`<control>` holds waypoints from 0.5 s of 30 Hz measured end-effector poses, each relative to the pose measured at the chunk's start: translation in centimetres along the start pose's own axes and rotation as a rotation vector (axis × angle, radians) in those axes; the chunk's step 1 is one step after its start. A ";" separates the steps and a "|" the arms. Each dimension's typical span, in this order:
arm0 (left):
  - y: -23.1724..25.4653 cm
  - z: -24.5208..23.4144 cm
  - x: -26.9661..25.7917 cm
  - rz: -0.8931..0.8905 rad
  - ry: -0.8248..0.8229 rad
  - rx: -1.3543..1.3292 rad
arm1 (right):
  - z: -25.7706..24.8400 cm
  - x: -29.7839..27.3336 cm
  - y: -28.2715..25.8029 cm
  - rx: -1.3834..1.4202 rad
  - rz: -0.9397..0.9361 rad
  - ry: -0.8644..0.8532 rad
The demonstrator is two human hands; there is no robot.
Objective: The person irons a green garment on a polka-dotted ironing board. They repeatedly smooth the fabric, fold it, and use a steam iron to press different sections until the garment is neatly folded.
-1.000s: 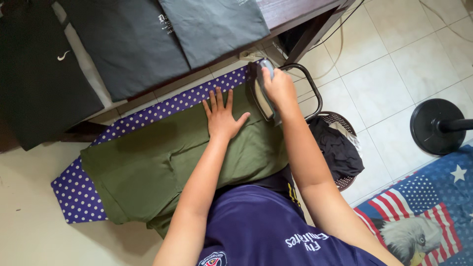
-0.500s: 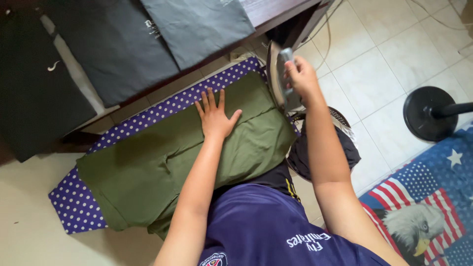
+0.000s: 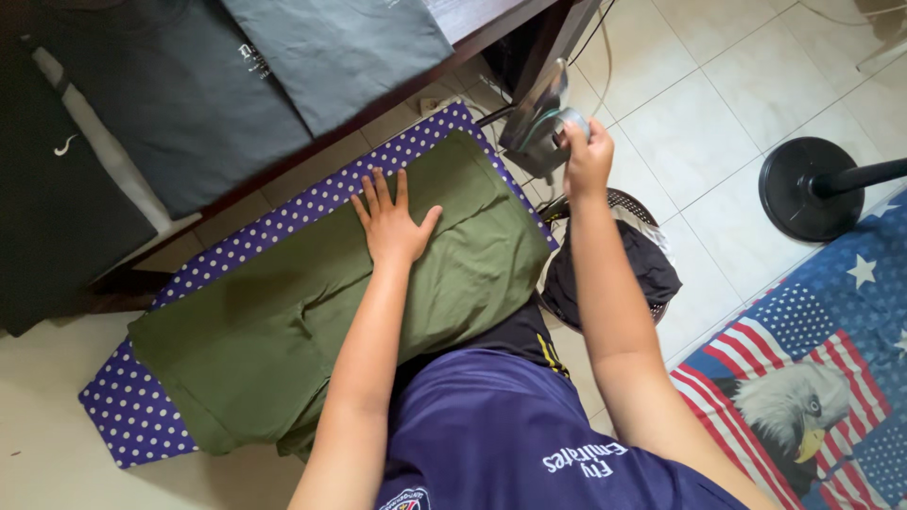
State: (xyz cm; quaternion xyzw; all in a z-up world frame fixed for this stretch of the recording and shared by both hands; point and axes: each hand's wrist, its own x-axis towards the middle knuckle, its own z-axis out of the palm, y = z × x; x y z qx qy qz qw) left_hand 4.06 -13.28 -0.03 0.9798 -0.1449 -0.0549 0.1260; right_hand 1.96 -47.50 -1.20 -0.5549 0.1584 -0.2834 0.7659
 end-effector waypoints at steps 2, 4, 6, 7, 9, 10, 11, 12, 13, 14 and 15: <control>0.0 0.0 0.0 0.002 0.007 -0.010 | 0.1 -1.1 1.0 0.140 -0.022 0.073; 0.0 0.1 -0.1 0.003 0.009 -0.011 | 0.2 -1.9 1.5 0.189 -0.051 0.077; 0.0 0.2 -0.1 0.003 0.010 -0.009 | 0.5 -2.2 1.8 0.227 -0.065 0.069; 0.0 0.2 0.0 0.004 0.012 -0.004 | 0.8 -2.3 2.0 0.241 -0.064 0.057; 0.0 0.3 0.0 0.007 0.013 0.005 | 1.0 -2.6 2.3 0.260 -0.052 0.048; 0.0 0.3 0.1 0.007 0.013 0.002 | 1.0 -2.7 2.4 0.266 -0.041 0.048; 0.0 0.3 0.1 0.007 0.013 -0.002 | 1.0 -2.7 2.6 0.272 -0.031 0.047; 0.0 0.3 0.0 0.007 0.010 -0.005 | 0.8 -2.7 2.7 0.223 -0.023 0.052; 0.0 0.3 0.0 0.005 0.010 -0.001 | 0.5 -2.7 2.8 0.174 -0.016 0.057; 0.0 0.4 0.1 0.006 0.010 0.003 | 0.2 -2.8 2.9 0.125 -0.010 0.064; -0.1 0.4 0.2 0.007 0.009 0.007 | 0.0 -3.0 3.2 0.084 -0.002 0.098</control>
